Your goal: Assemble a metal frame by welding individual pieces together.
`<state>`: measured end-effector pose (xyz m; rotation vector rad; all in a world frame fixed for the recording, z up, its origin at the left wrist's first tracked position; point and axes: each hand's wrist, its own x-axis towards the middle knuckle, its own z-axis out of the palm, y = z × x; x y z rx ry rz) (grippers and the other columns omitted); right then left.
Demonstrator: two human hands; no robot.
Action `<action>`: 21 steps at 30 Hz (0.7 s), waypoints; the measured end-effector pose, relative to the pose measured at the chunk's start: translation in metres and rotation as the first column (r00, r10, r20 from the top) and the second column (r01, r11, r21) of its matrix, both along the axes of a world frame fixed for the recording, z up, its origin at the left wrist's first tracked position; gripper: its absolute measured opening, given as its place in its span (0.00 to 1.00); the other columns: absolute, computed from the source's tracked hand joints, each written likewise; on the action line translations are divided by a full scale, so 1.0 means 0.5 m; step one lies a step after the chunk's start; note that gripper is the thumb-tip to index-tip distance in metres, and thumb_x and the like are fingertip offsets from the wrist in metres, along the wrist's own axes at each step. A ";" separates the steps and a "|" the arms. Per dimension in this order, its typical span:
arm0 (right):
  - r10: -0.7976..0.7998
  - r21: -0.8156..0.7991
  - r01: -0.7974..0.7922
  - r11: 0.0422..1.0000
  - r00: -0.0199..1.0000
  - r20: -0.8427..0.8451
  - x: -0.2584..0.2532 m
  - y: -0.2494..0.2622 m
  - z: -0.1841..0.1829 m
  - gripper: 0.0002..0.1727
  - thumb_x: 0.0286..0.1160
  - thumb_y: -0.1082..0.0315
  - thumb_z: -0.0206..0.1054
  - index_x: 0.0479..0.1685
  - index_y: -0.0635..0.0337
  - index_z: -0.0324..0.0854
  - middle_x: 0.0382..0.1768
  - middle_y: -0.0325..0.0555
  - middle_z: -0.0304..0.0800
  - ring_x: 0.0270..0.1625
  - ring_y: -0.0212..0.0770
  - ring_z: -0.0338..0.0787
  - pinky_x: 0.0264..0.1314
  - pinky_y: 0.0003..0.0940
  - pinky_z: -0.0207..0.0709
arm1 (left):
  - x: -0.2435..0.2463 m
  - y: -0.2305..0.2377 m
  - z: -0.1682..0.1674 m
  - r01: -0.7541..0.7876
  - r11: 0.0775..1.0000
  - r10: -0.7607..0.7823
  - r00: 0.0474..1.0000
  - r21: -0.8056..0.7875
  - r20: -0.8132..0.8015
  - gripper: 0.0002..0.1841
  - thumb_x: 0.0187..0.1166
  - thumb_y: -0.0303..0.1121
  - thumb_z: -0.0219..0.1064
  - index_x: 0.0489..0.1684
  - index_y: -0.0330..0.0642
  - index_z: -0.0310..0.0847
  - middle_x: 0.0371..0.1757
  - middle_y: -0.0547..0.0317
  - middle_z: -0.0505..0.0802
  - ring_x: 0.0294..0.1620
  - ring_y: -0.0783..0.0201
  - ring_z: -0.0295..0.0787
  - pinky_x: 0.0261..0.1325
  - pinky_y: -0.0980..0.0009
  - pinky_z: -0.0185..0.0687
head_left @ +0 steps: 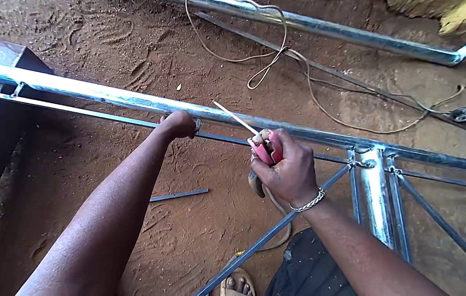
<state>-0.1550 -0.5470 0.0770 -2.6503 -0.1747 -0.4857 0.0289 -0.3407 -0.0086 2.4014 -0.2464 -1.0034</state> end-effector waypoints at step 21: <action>0.104 -0.163 -0.100 0.981 0.995 0.012 -0.002 -0.002 -0.042 0.19 0.58 0.51 0.73 0.36 0.59 0.85 0.21 0.45 0.86 0.22 0.43 0.88 0.20 0.41 0.75 | 0.001 -0.002 0.002 -0.009 1.000 0.009 1.000 -0.010 0.026 0.15 0.83 0.43 0.65 0.37 0.41 0.91 0.45 0.50 0.95 0.54 0.49 0.88 0.62 0.32 0.66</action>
